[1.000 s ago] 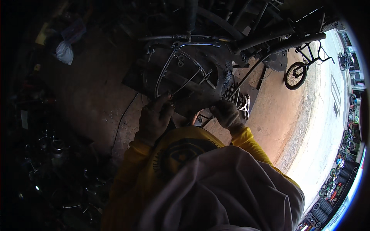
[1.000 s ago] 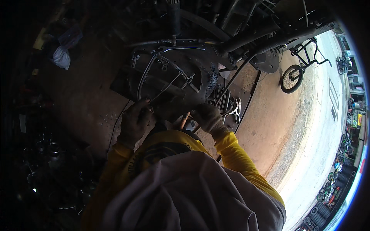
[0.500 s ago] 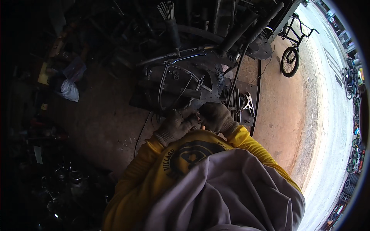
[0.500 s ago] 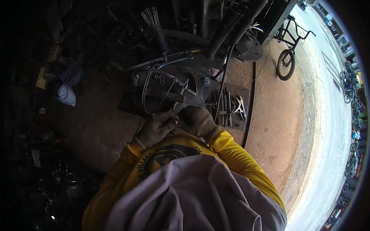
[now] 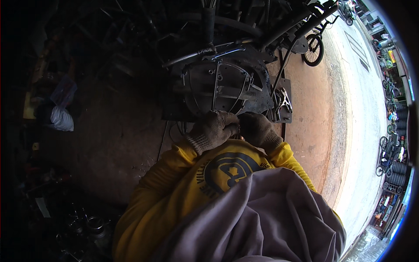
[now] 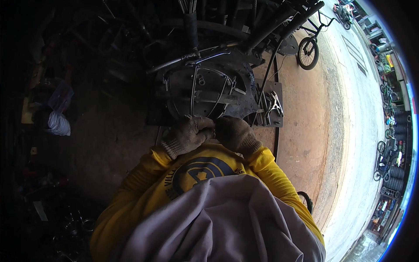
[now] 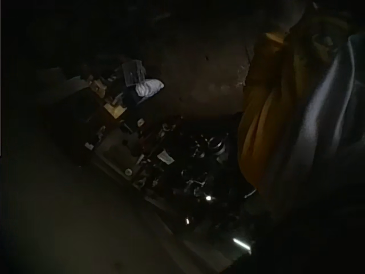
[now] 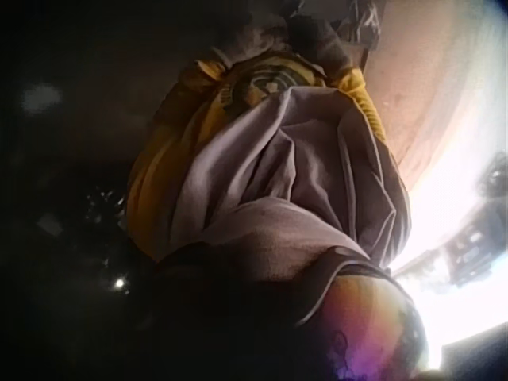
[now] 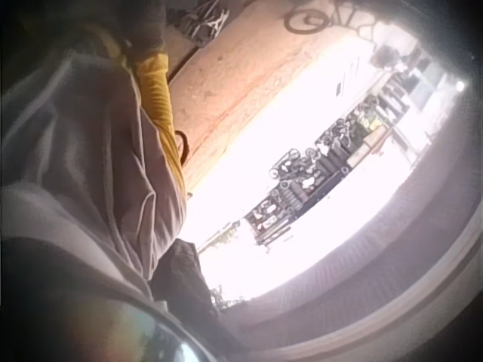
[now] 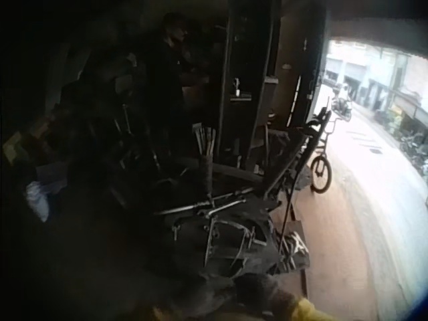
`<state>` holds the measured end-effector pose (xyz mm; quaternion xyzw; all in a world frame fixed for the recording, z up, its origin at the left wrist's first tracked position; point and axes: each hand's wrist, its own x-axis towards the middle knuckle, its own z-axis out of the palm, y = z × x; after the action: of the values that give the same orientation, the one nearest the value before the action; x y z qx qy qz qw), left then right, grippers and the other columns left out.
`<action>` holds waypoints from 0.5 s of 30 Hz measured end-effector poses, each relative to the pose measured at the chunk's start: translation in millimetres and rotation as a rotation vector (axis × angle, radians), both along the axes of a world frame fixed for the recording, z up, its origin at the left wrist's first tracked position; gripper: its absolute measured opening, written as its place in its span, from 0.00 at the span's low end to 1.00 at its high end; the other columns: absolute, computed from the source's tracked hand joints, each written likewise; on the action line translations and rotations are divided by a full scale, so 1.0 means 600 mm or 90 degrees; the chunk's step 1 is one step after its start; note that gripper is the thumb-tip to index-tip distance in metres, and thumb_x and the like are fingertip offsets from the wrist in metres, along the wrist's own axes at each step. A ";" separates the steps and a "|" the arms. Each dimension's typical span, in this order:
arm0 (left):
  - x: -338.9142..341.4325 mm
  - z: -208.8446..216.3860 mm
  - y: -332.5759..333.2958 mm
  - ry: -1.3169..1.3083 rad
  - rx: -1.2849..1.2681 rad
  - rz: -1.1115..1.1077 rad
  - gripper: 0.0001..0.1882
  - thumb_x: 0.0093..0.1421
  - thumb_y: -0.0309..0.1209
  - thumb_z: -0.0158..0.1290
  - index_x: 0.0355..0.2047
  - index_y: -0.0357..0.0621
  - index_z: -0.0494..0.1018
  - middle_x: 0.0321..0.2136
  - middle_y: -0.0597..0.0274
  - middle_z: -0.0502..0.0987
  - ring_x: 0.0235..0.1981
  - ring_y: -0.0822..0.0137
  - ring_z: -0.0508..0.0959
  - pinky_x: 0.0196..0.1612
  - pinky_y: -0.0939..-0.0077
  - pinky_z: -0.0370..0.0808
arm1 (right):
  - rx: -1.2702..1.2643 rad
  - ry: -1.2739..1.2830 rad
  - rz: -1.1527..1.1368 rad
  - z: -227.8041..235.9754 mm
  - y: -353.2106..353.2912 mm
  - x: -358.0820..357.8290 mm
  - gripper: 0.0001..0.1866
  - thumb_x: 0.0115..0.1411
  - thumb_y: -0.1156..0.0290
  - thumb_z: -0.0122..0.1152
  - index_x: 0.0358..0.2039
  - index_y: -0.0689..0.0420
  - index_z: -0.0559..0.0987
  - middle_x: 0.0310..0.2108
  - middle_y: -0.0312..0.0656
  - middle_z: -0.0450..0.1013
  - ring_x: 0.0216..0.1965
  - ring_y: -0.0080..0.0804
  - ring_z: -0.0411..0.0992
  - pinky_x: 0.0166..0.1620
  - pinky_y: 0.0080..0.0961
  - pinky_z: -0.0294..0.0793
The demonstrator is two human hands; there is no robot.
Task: The person welds metal components together on a work surface, using a welding rod and grounding clamps to join curved and straight metal pieces, occasionally using a wrench to tighten or adjust parts of the assembly.
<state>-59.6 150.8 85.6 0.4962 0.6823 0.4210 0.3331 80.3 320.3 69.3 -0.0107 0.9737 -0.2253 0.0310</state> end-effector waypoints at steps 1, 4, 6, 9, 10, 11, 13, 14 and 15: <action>-0.003 -0.001 -0.005 0.043 0.009 0.013 0.09 0.61 0.33 0.61 0.41 0.45 0.81 0.36 0.54 0.84 0.39 0.53 0.84 0.43 0.63 0.80 | -0.022 -0.020 -0.048 0.005 -0.012 -0.002 0.14 0.58 0.64 0.62 0.43 0.54 0.82 0.37 0.46 0.79 0.41 0.46 0.80 0.43 0.37 0.81; -0.016 0.007 -0.012 0.112 0.044 -0.029 0.10 0.61 0.31 0.61 0.42 0.43 0.81 0.35 0.54 0.83 0.37 0.55 0.84 0.42 0.65 0.80 | -0.056 -0.093 -0.168 -0.001 -0.039 0.010 0.14 0.58 0.65 0.62 0.44 0.54 0.81 0.38 0.46 0.80 0.42 0.47 0.80 0.44 0.38 0.81; -0.027 -0.003 -0.023 0.145 0.064 -0.071 0.10 0.62 0.29 0.61 0.42 0.41 0.81 0.34 0.55 0.83 0.36 0.59 0.84 0.41 0.67 0.81 | -0.081 -0.139 -0.226 -0.024 -0.046 0.033 0.14 0.58 0.64 0.63 0.43 0.54 0.82 0.39 0.46 0.80 0.42 0.47 0.80 0.44 0.38 0.81; -0.045 -0.019 -0.032 0.127 0.154 -0.079 0.09 0.63 0.26 0.61 0.44 0.41 0.80 0.33 0.57 0.82 0.34 0.60 0.84 0.40 0.69 0.80 | -0.024 -0.043 -0.200 -0.121 -0.038 0.115 0.12 0.65 0.65 0.58 0.44 0.55 0.83 0.39 0.48 0.81 0.39 0.46 0.80 0.42 0.37 0.80; -0.051 -0.017 -0.037 0.130 0.158 -0.070 0.09 0.63 0.26 0.61 0.44 0.40 0.79 0.34 0.57 0.82 0.35 0.62 0.83 0.40 0.70 0.80 | -0.028 -0.049 -0.221 -0.146 -0.050 0.152 0.12 0.65 0.65 0.58 0.44 0.55 0.83 0.39 0.48 0.81 0.39 0.46 0.80 0.42 0.37 0.80; -0.059 -0.017 -0.042 0.135 0.163 -0.056 0.09 0.64 0.25 0.61 0.45 0.40 0.79 0.34 0.58 0.82 0.35 0.64 0.83 0.40 0.70 0.80 | -0.216 -0.112 -0.464 -0.165 -0.067 0.185 0.11 0.66 0.65 0.57 0.42 0.57 0.83 0.34 0.44 0.79 0.34 0.39 0.78 0.39 0.34 0.79; -0.074 -0.029 -0.041 0.139 0.177 -0.079 0.09 0.64 0.26 0.61 0.45 0.40 0.79 0.35 0.58 0.82 0.36 0.65 0.83 0.40 0.71 0.80 | -0.497 -0.239 -0.827 -0.222 -0.104 0.270 0.13 0.67 0.64 0.58 0.43 0.58 0.83 0.32 0.42 0.78 0.30 0.32 0.76 0.34 0.31 0.78; -0.081 -0.033 -0.039 0.148 0.191 -0.082 0.09 0.65 0.26 0.61 0.45 0.40 0.78 0.36 0.59 0.82 0.36 0.66 0.83 0.40 0.71 0.80 | -0.590 -0.312 -0.946 -0.268 -0.128 0.332 0.14 0.66 0.63 0.60 0.46 0.57 0.83 0.35 0.43 0.80 0.32 0.31 0.76 0.31 0.31 0.77; -0.086 -0.040 -0.036 0.144 0.193 -0.098 0.09 0.65 0.26 0.61 0.45 0.40 0.78 0.36 0.59 0.82 0.36 0.66 0.83 0.40 0.71 0.80 | -0.647 -0.341 -1.016 -0.339 -0.169 0.424 0.14 0.65 0.63 0.61 0.46 0.58 0.84 0.36 0.45 0.80 0.30 0.33 0.77 0.27 0.31 0.76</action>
<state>-111.3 129.2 61.5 0.6355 0.6044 0.4338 0.2067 334.4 218.8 -133.9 0.6898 0.4430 -0.5669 0.0813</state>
